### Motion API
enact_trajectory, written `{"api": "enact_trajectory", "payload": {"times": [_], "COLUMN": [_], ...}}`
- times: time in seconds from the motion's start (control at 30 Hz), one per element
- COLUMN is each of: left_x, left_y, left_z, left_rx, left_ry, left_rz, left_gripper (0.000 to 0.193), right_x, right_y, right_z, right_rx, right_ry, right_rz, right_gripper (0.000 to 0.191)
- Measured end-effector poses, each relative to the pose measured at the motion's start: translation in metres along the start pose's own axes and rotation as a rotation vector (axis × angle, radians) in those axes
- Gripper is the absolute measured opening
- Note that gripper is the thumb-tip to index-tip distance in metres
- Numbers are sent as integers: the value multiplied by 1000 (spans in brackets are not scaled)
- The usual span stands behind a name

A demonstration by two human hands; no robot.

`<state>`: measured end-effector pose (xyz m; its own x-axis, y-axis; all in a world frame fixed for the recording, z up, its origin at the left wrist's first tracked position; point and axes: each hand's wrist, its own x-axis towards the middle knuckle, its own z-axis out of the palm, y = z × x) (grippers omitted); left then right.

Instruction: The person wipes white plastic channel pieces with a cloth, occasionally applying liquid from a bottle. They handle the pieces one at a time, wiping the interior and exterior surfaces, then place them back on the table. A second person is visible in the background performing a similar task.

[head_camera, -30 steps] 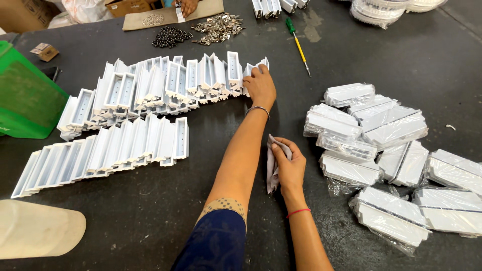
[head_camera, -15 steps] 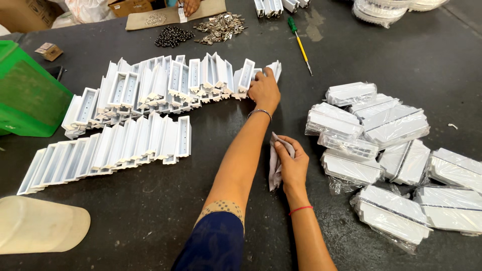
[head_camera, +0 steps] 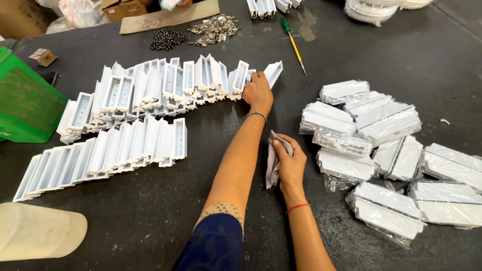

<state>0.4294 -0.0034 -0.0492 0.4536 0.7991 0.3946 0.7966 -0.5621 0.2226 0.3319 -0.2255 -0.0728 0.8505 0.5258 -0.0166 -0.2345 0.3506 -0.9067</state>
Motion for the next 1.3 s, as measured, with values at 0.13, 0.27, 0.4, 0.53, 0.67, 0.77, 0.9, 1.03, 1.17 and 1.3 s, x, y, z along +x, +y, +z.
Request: {"api": "enact_trajectory", "payload": {"times": [0.13,0.27,0.4,0.53,0.67,0.77,0.9,1.03,1.17,1.3], "left_x": [-10,-24,-38,-60,-107,-151,-214,-277,-315,-324], "left_y": [-2,0,-4,-14,-40,-66,-101,-125,-135,-141], "left_z": [1,4,1,-13,-46,-83,-138,-187,-217,-230], "left_rx": [23,-35,-41,-74,-162,-185,-147,-123,-110,-132], "left_ry": [27,137,125,76,79,17,-46,-99,-176,-16], "left_rz": [83,156,208,205,254,249,207,172,95,119], "left_gripper": [40,30,26,30,30,35,36,41,38,37], "right_x": [1,2,3,5,5,4,5,7,2,-8], "right_y": [-4,-8,-10,-9,-12,-13,-10,-1,4,0], "right_z": [0,-4,-8,-10,-13,-17,-21,-23,-25,-26], "right_rx": [-21,-26,-61,5,-48,-66,-139,-104,-95,-185], "right_ry": [42,78,114,82,112,122,129,105,56,33], "right_rz": [-35,-82,-108,-142,-189,-212,-279,-273,-279,-322], "right_gripper": [23,24,24,23,22,21,22,20,19,17]}}
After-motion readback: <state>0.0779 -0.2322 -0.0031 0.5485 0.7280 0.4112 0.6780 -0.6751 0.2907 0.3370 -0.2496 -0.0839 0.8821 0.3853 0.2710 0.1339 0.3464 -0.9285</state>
